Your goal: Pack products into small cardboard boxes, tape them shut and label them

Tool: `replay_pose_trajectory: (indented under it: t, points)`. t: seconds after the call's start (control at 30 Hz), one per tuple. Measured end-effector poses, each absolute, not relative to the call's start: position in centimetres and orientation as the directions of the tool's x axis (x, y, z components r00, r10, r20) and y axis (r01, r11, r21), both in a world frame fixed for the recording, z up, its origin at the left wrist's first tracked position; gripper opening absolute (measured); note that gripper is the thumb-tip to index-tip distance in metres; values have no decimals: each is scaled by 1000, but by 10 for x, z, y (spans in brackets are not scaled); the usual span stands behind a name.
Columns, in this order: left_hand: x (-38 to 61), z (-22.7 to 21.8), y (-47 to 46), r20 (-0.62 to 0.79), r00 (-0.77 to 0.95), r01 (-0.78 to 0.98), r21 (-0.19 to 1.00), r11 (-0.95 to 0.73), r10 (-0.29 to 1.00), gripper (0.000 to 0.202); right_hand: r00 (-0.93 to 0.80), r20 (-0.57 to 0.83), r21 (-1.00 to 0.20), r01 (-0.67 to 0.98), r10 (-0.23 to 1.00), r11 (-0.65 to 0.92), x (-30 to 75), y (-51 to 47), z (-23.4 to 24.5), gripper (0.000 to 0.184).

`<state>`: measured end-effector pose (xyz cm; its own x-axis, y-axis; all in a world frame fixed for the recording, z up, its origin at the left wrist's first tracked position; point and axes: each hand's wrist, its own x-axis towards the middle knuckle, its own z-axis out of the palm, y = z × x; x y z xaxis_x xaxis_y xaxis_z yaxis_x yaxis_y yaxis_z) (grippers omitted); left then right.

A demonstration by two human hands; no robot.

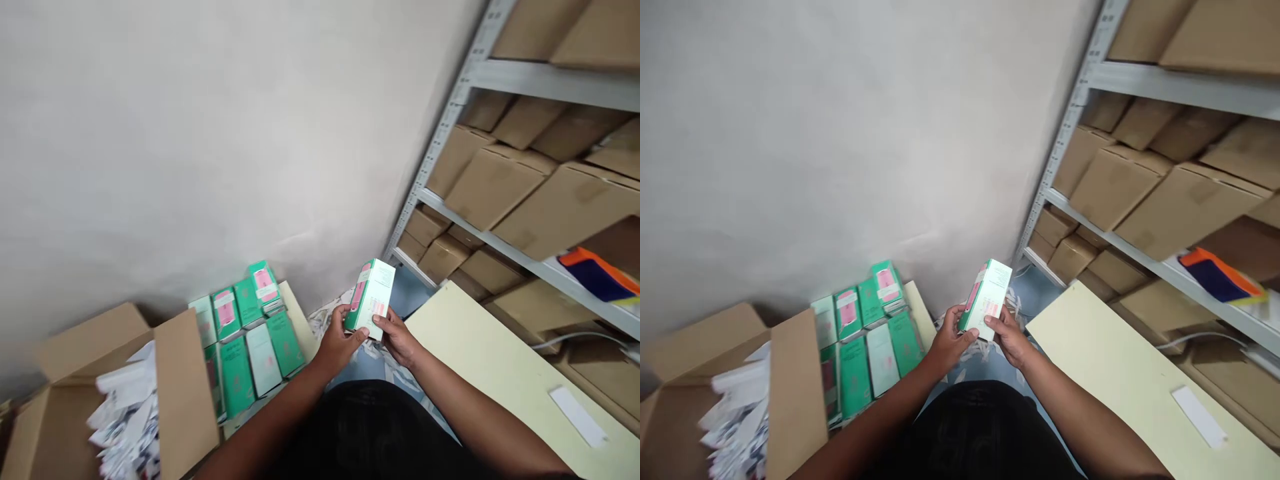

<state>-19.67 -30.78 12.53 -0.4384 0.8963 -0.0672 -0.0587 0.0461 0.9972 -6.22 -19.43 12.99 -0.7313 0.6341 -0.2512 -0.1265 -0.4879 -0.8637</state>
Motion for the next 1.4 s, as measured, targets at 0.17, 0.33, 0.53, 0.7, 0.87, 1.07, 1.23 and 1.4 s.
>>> replay_pose_trajectory:
  t: [0.17, 0.33, 0.53, 0.7, 0.87, 1.07, 1.23, 1.4]
  points:
    - [-130, 123, -225, -208, -404, -50, 977, 206, 891, 49, -617, -404, -865, 17, 676, -501, 30, -145, 112, 54]
    - [-56, 119, -147, -428, -239, -141, 904, 404, 872, 44, -225, -355, -917, 274, 907, -291, 141, -94, 83, 59]
    - [18, 110, -68, -620, -25, 130, 776, 618, 784, 34, -250, -33, -719, 678, 968, 150, 252, -58, 43, 92]
    - [64, 105, -8, -601, 72, 539, 695, 476, 796, 29, -296, -171, -590, 794, 940, 143, 283, -51, 23, 93]
    - [104, 96, 27, -445, 248, 852, 524, 26, 860, 34, -283, -251, -703, 710, 926, 26, 288, -40, 3, 90]
    - [101, 74, 39, -182, 577, 702, 609, -370, 796, 49, -94, -300, -792, 579, 949, -193, 303, -22, -29, 80]
    - [84, 52, 57, -142, 757, 613, 490, -620, 637, 54, -10, -327, -805, 526, 945, -273, 294, -18, -30, 80]
    - [99, 59, 73, -127, 852, 500, 485, -718, 508, 53, 78, -337, -822, 462, 938, -333, 277, -31, -13, 82]
